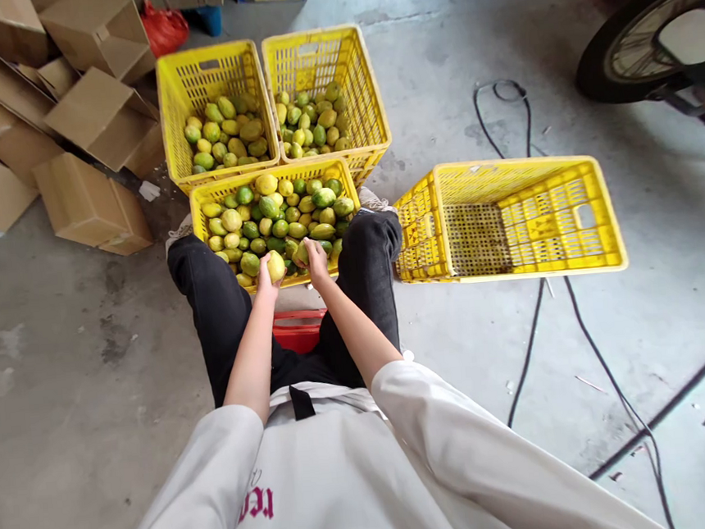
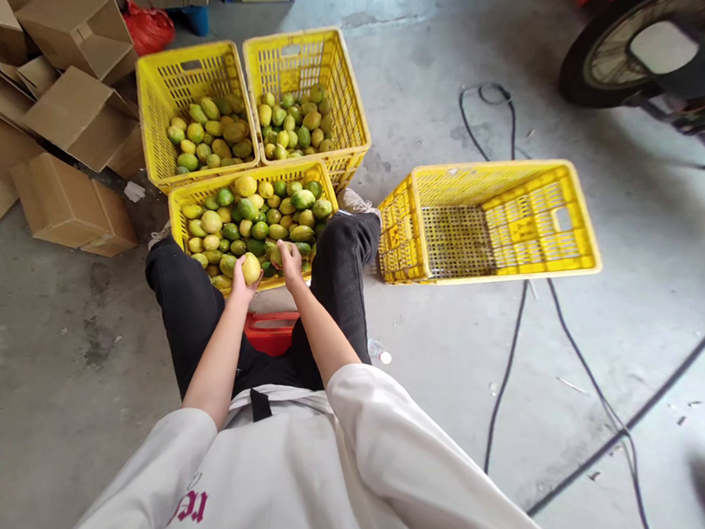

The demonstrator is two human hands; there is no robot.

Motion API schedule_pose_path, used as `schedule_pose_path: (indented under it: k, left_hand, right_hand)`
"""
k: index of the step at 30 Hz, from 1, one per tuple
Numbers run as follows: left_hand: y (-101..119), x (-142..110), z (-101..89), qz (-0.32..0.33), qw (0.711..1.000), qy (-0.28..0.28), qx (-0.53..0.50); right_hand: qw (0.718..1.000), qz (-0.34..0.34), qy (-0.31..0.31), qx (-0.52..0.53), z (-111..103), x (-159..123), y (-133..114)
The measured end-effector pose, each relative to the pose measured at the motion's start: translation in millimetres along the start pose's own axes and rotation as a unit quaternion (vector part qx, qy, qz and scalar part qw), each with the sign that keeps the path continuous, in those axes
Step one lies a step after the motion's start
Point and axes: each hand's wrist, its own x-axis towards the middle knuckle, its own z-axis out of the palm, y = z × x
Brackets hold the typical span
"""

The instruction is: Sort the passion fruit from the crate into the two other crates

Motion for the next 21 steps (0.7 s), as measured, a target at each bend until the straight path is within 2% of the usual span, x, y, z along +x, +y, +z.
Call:
schedule_pose_path:
  k: [3,8,11,16,21]
  left_hand:
    - [2.5,0.9,-0.7,-0.018,0.999,-0.015,-0.026]
    - [2.8,-2.5,1.2,-0.037,0.999,-0.028,-0.024]
    - [2.6,-5.2,2.6,-0.029,0.999,-0.029,-0.02]
    - [0.4,-7.9,3.5,0.0,0.999,-0.025,0.031]
    - [-4.0,-2.8,0.8,0.011,0.999,-0.036,0.037]
  right_hand:
    - [1.0,-0.005,-0.005,0.007,-1.3,-2.2,-1.8]
    - [0.998,0.046,-0.036,-0.034,-0.1,-0.8,-2.0]
    - [0.997,0.048,-0.034,-0.043,0.9,-2.3,-3.0]
    - [0.999,0.005,-0.047,0.002,1.2,-7.4,-8.9]
    - [0.999,0.021,-0.018,0.027,-0.6,-6.0,-10.0]
